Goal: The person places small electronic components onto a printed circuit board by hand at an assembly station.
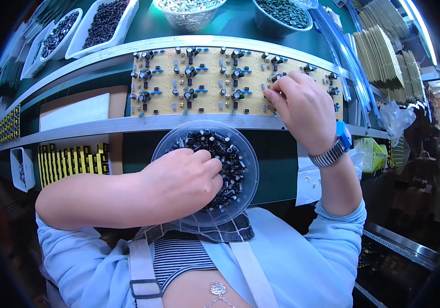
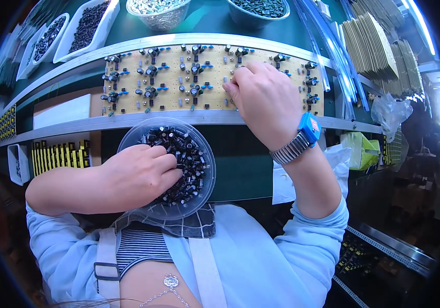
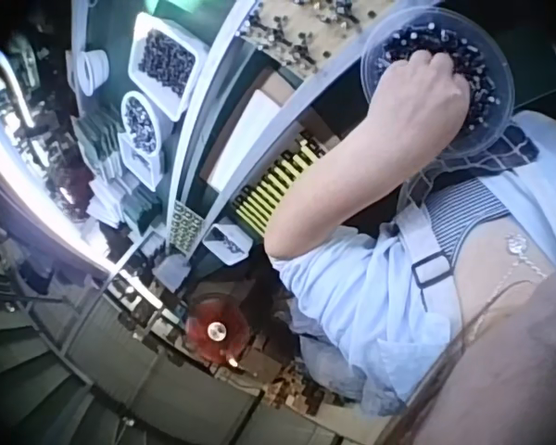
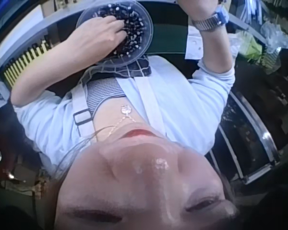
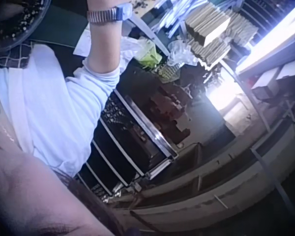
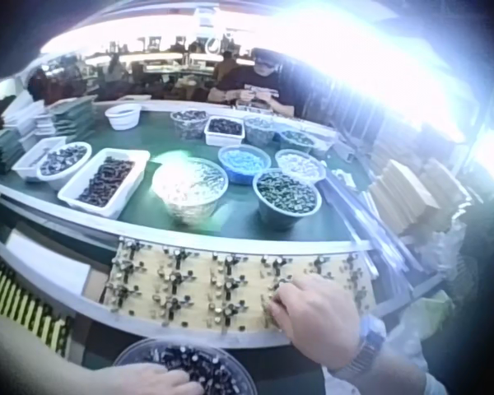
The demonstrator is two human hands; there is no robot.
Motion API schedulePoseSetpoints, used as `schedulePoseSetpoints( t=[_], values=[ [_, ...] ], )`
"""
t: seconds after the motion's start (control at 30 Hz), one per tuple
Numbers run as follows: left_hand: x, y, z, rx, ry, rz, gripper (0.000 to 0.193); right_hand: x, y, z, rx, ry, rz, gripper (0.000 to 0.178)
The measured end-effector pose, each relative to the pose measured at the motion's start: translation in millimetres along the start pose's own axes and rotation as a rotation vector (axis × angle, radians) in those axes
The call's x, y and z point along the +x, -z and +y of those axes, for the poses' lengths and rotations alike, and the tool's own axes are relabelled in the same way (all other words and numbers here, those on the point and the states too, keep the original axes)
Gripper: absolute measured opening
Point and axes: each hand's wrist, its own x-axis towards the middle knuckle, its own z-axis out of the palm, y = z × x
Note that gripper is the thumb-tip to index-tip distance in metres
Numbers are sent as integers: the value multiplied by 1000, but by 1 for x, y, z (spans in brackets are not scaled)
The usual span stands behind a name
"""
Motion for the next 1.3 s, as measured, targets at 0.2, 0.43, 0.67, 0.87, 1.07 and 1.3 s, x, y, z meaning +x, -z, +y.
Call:
schedulePoseSetpoints(
  t=[0.2, 0.43, 0.67, 0.87, 1.07, 1.3],
  values=[
    [-3, -3, -2, -52, -15, 43, 12, 3, 1, -3, -108, 31, -25, 22],
    [-4, -1, -4, -107, -13, 83, 15, 5, 2, -3, -169, 50, -30, 23],
    [0, 15, -10, -219, 16, 235, 14, 6, 1, -3, -193, 57, -16, 22],
    [6, 26, -18, -321, 86, 380, 22, 4, -1, -4, -187, 74, 8, 22],
    [12, 35, -27, -400, 168, 441, 23, 3, 0, 0, -177, 89, 34, 23],
    [20, 33, -40, -430, 217, 461, 20, 3, -3, -2, -141, 89, 48, 20]
  ],
)
